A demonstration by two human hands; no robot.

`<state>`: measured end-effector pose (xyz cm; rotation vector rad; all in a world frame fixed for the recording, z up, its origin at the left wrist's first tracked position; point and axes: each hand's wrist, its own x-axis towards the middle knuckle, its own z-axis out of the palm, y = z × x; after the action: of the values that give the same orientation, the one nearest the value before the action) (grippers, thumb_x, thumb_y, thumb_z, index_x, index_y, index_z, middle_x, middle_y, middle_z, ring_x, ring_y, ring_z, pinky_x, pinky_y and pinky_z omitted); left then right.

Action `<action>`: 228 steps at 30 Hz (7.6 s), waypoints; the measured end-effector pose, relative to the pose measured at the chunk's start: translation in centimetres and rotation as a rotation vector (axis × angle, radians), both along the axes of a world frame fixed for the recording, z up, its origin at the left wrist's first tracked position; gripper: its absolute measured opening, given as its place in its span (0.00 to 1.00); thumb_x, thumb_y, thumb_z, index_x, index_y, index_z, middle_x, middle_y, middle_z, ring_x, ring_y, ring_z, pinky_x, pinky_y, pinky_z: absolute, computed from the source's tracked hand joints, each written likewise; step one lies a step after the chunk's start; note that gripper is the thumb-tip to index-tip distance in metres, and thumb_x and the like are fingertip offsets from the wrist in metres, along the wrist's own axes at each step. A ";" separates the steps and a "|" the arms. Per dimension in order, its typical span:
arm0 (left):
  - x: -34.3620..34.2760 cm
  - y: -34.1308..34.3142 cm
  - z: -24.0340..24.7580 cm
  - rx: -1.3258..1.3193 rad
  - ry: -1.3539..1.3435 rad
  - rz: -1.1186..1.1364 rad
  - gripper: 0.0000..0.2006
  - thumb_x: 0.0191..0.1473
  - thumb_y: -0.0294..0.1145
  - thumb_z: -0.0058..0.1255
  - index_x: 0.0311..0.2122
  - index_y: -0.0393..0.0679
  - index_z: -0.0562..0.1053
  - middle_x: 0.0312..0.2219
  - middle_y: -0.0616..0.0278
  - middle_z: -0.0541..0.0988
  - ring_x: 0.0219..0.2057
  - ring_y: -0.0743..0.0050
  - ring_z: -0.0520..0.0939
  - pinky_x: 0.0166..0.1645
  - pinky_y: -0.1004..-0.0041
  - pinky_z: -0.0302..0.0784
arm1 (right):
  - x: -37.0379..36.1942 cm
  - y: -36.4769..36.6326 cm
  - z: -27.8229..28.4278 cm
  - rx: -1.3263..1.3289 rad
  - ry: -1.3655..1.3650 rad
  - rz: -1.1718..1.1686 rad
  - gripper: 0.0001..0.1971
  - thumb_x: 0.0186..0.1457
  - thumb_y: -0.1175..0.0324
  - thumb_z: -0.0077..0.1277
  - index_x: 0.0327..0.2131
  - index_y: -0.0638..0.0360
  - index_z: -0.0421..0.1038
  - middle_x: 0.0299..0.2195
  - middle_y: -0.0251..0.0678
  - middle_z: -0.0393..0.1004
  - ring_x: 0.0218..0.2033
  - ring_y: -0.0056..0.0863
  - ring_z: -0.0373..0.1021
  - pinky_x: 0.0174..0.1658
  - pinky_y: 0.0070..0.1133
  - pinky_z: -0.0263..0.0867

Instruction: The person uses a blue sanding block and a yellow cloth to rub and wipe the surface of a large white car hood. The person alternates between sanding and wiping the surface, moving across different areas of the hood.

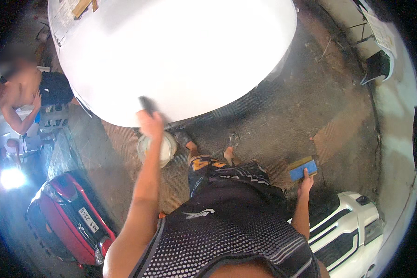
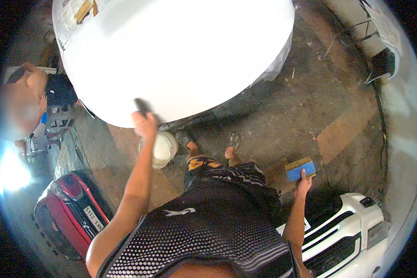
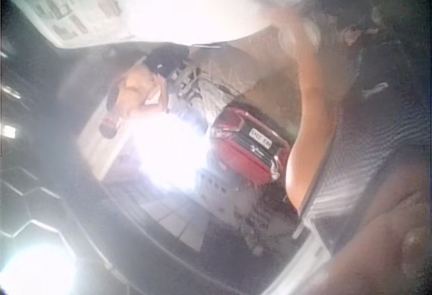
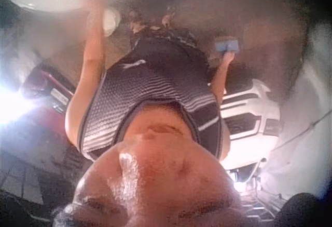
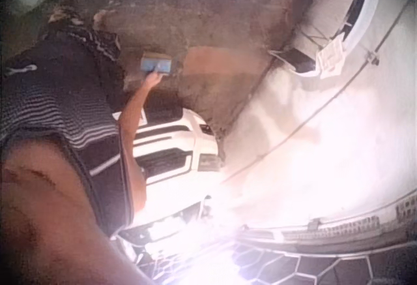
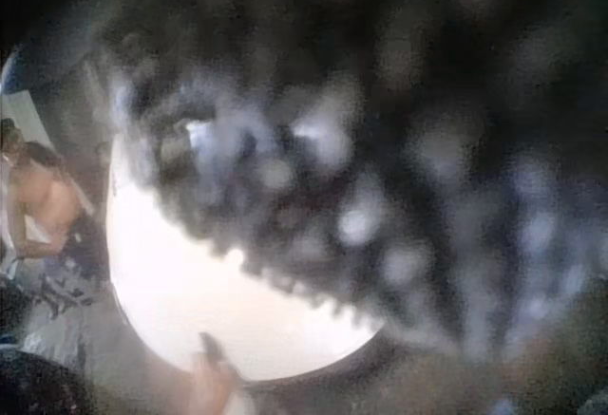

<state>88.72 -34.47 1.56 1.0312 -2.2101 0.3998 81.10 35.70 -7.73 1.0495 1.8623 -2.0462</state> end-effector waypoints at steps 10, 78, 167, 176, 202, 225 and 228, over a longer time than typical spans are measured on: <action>-24.6 27.3 2.9 0.442 -0.332 -0.976 0.15 0.51 0.28 0.50 0.46 0.38 0.72 0.45 0.49 0.75 0.48 0.50 0.77 0.49 0.53 0.75 | -6.6 -5.8 6.1 -0.104 0.166 0.134 0.24 0.62 0.63 0.60 0.58 0.58 0.68 0.52 0.31 0.73 0.53 0.30 0.70 0.53 0.33 0.67; -20.2 8.9 14.8 0.932 0.141 -0.800 0.34 0.54 0.23 0.57 0.67 0.40 0.63 0.57 0.48 0.67 0.55 0.55 0.72 0.59 0.61 0.69 | -22.0 -50.0 22.3 -0.553 0.492 0.844 0.18 0.64 0.69 0.56 0.54 0.64 0.67 0.47 0.34 0.77 0.47 0.21 0.72 0.53 0.24 0.69; 27.2 -2.7 -53.8 1.404 0.711 1.161 0.31 0.56 0.40 0.58 0.61 0.42 0.64 0.52 0.40 0.76 0.51 0.36 0.79 0.55 0.50 0.74 | 24.6 -76.6 -41.0 1.105 0.970 2.318 0.25 0.56 0.62 0.55 0.59 0.41 0.69 0.50 0.42 0.75 0.48 0.48 0.75 0.54 0.38 0.71; 26.4 -0.2 -57.9 1.370 1.581 1.113 0.30 0.59 0.39 0.55 0.65 0.40 0.66 0.58 0.45 0.74 0.59 0.52 0.76 0.62 0.60 0.69 | 19.9 -74.8 -47.1 1.094 0.302 2.762 0.21 0.52 0.60 0.57 0.48 0.57 0.78 0.44 0.38 0.80 0.45 0.37 0.78 0.51 0.34 0.74; 33.8 3.5 -33.8 1.358 2.415 0.005 0.26 0.66 0.53 0.41 0.55 0.40 0.70 0.48 0.46 0.77 0.47 0.45 0.81 0.55 0.47 0.77 | 23.3 -71.1 -2.2 0.218 0.578 2.447 0.39 0.41 0.46 0.66 0.58 0.50 0.73 0.59 0.45 0.70 0.58 0.44 0.70 0.59 0.37 0.67; -13.6 -18.6 6.0 -0.012 0.031 -0.033 0.28 0.54 0.33 0.59 0.61 0.65 0.74 0.53 0.54 0.75 0.45 0.50 0.73 0.48 0.51 0.65 | -34.8 -75.0 20.6 0.527 1.572 1.024 0.31 0.35 0.78 0.65 0.49 0.48 0.75 0.54 0.37 0.71 0.52 0.44 0.70 0.54 0.34 0.68; -16.7 -32.8 10.2 0.151 -0.030 0.155 0.26 0.57 0.41 0.57 0.61 0.68 0.72 0.56 0.53 0.72 0.50 0.43 0.72 0.54 0.44 0.64 | -34.6 -75.3 20.7 0.490 1.592 1.143 0.32 0.35 0.77 0.66 0.50 0.47 0.75 0.55 0.37 0.70 0.53 0.44 0.69 0.55 0.34 0.67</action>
<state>72.03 -67.25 11.74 1.2909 -2.2215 0.3218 46.55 -39.59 12.98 -1.8742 2.3884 -1.4557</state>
